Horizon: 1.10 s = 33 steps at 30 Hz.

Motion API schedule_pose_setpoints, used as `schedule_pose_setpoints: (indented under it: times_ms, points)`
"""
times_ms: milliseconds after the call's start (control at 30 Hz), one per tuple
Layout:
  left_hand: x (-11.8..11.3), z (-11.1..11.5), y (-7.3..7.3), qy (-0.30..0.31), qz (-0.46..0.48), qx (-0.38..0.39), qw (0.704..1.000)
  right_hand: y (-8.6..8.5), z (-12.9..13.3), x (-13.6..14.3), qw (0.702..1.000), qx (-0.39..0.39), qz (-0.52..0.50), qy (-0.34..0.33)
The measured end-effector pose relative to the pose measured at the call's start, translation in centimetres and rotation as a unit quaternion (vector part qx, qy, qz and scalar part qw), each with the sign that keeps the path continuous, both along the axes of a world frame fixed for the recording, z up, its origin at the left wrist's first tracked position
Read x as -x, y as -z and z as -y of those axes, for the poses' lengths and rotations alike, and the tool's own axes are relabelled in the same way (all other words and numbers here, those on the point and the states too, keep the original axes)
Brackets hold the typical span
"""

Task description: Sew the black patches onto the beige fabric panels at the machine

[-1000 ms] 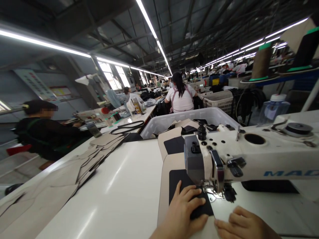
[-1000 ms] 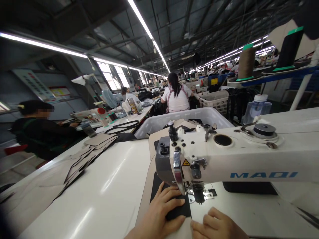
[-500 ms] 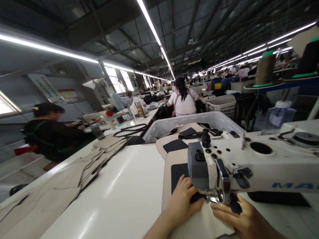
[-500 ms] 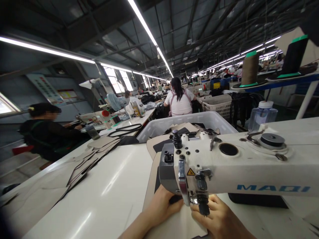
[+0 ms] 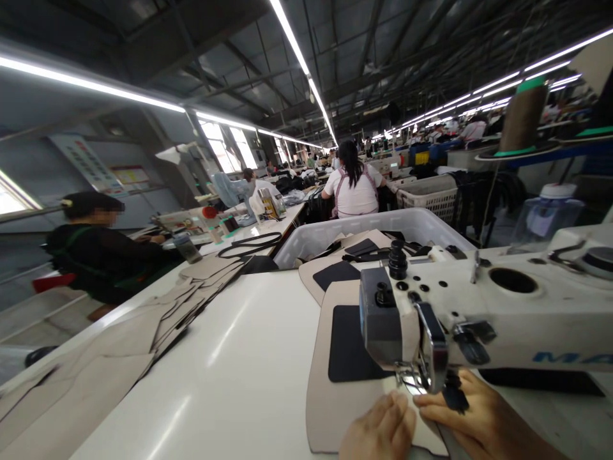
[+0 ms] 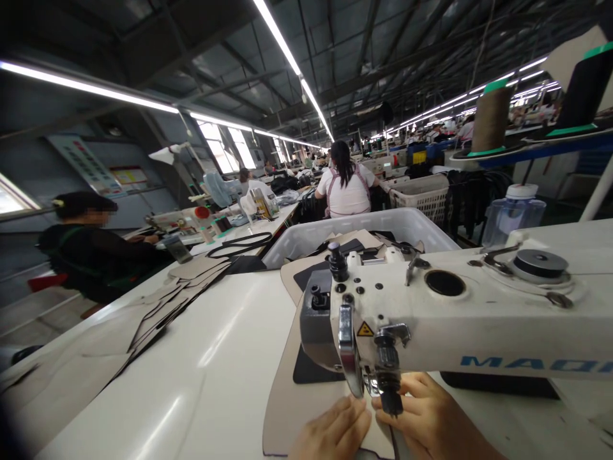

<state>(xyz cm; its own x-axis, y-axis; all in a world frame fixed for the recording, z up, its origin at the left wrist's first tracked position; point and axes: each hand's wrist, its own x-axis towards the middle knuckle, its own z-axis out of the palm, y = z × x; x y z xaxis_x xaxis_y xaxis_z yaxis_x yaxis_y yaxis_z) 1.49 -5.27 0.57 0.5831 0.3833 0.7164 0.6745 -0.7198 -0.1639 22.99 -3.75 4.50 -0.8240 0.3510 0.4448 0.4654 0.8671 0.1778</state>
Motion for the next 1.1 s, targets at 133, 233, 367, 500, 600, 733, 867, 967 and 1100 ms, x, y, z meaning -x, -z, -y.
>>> schedule_pose_setpoints:
  times_ms: [133,233,367,500,600,733,867,967,1100]
  points:
    - [1.5,-0.5,-1.8,0.075,-0.118,0.137,0.981,-0.3,0.1,0.3,1.000,0.007,0.000,0.023]
    - [2.2,-1.1,-2.9,0.126,-0.133,0.240,0.953,-0.2,0.3,0.5,0.997,0.055,-0.036,0.036]
    - [2.7,-2.2,-4.1,0.158,-0.103,0.345,0.920,-1.2,0.4,0.4,0.999,0.030,0.010,0.028]
    - [3.4,-3.4,-4.7,0.176,-0.074,0.382,0.904,-1.9,0.4,0.2,0.998,-0.029,0.057,0.016]
    - [3.7,-4.2,-4.8,0.164,-0.076,0.412,0.893,-1.5,0.4,0.1,0.997,-0.053,0.060,0.009]
    - [3.7,-4.4,-4.3,0.150,-0.046,0.389,0.908,-0.6,0.3,0.1,0.994,-0.077,0.073,0.020]
    - [3.3,-4.1,-3.3,0.115,-0.025,0.366,0.923,-0.3,0.2,0.1,0.990,-0.102,0.094,0.010]
    - [2.9,-3.5,-2.1,0.068,-0.003,0.343,0.937,-0.3,0.2,0.1,0.989,-0.106,0.101,0.011]
    - [2.3,-2.3,-1.0,0.002,-0.027,0.328,0.944,-0.3,0.2,0.1,0.987,-0.119,0.107,0.019]
